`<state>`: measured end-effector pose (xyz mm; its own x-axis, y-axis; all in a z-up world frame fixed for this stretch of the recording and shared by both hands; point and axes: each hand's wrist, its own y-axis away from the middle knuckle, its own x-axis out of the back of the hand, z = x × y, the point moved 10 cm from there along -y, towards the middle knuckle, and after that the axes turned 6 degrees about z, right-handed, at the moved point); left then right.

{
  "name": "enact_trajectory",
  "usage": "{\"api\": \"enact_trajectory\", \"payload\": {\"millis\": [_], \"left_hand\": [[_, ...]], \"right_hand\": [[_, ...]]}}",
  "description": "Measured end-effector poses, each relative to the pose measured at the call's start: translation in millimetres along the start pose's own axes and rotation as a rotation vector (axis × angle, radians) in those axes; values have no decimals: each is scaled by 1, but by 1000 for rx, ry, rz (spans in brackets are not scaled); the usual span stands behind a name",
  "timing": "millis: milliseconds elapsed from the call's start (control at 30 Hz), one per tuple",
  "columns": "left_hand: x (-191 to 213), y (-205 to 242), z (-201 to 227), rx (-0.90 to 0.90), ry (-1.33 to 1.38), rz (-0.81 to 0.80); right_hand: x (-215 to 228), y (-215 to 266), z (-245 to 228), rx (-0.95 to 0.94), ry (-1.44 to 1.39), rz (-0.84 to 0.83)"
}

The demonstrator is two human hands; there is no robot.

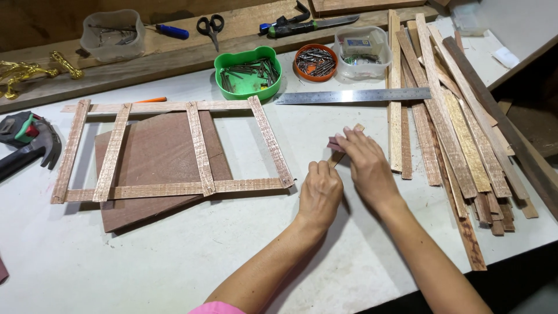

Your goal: Assembling a wooden frame by measuring, sanding, and hammering wooden strips on a workbench.

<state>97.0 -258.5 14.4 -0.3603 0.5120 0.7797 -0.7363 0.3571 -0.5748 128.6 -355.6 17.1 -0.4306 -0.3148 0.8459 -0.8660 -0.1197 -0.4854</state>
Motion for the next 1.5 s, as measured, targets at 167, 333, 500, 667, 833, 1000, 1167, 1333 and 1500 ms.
{"api": "enact_trajectory", "payload": {"millis": [167, 333, 500, 667, 833, 1000, 1167, 1333, 1500], "left_hand": [[-1, -3, -1, 5, 63, 104], [-2, -4, -3, 27, 58, 53], [-2, -6, -2, 4, 23, -16], [-6, -5, -1, 0, 23, -38], [4, -5, 2, 3, 23, -7], [17, -1, 4, -21, -67, 82], [5, 0, -2, -2, -45, -36], [2, 1, -1, -18, -48, -77], [-1, 1, -3, -15, -37, -67]], "right_hand": [[4, 18, -32, 42, -72, -138], [-19, 13, -11, 21, -114, -303], [-30, -22, 45, -68, 33, -171], [-19, -28, 47, -153, 46, -160], [2, 6, -14, -57, -21, -125], [-18, 27, -28, -43, -73, -245], [-23, 13, -9, -37, -10, -225], [-23, -16, 29, -77, 68, -158], [-4, -23, 27, -213, 30, -176]]}}
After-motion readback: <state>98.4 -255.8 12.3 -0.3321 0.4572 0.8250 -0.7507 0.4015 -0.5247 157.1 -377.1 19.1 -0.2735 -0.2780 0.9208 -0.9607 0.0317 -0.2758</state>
